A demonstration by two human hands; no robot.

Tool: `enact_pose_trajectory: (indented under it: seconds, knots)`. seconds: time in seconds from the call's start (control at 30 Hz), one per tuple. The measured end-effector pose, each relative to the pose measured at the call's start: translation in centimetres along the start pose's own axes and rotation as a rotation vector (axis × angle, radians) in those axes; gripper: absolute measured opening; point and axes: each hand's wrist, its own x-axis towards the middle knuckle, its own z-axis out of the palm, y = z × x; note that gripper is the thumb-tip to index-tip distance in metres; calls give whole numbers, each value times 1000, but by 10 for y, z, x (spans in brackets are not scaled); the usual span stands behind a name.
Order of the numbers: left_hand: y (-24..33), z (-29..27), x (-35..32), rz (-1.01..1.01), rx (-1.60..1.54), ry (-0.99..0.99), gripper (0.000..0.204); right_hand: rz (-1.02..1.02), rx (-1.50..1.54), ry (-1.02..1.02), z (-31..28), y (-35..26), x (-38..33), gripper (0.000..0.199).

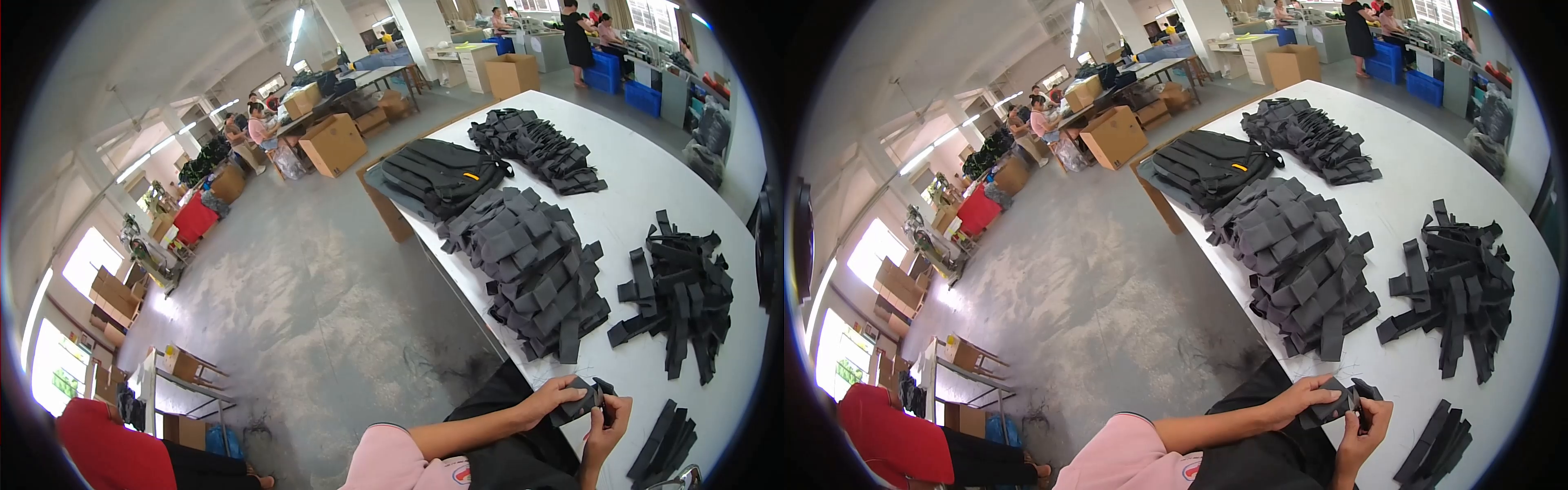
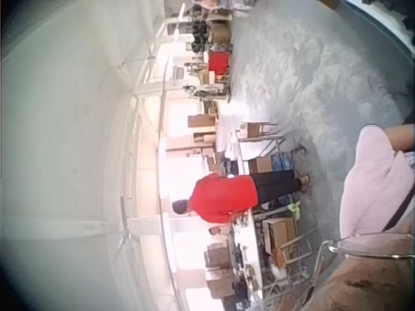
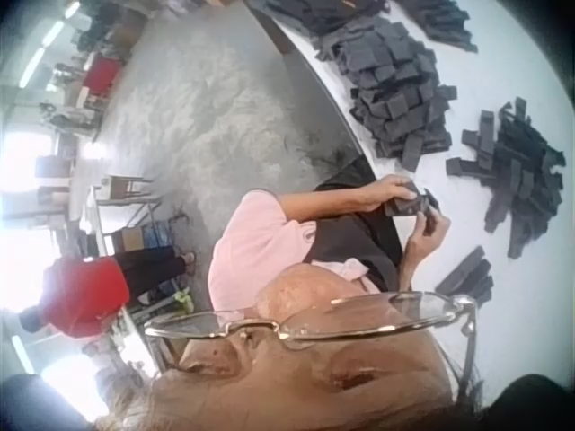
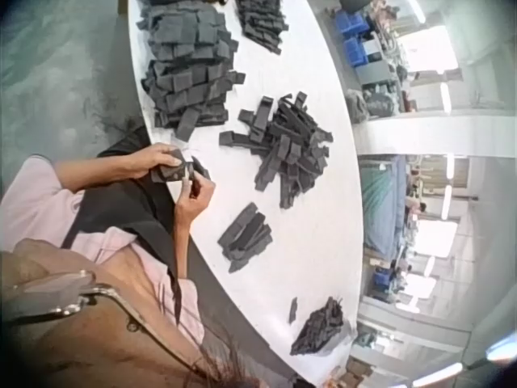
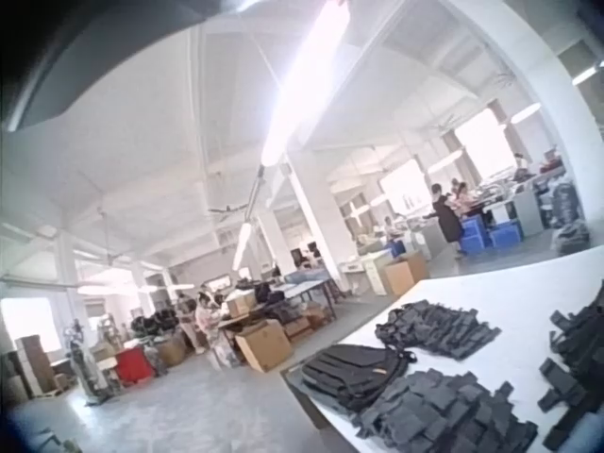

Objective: Trim excess thread and clean edges of pre-cut black fabric components using small snips.

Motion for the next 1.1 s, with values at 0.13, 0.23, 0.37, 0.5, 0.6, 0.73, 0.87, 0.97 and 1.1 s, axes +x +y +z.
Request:
enact_pose_trajectory:
  seconds: [0.13,0.23,0.37,0.5,0.6,0.73,0.87,0.97,1.1]
  knots:
    - [-1,1,0,-15,-49,-23,20,-30,-32,-22,0,3,0,14]
    - [-2,2,0,-29,-95,-3,20,82,3,-23,-6,16,-4,11]
    - [-5,4,-4,-61,-137,-17,21,210,165,54,-5,14,-12,10]
    - [-10,2,-5,-81,-48,21,26,260,150,23,-8,2,-12,9]
    - [-10,7,2,-35,54,96,26,223,149,152,-9,-10,-9,13]
    - [3,-11,6,6,266,183,22,256,155,-62,12,-1,14,32]
    - [16,-1,7,80,180,161,21,526,350,-16,5,-15,21,29]
    - [8,2,16,27,133,105,22,284,158,80,-11,3,7,29]
    - [2,4,13,-6,151,131,23,234,3,79,-19,9,-14,28]
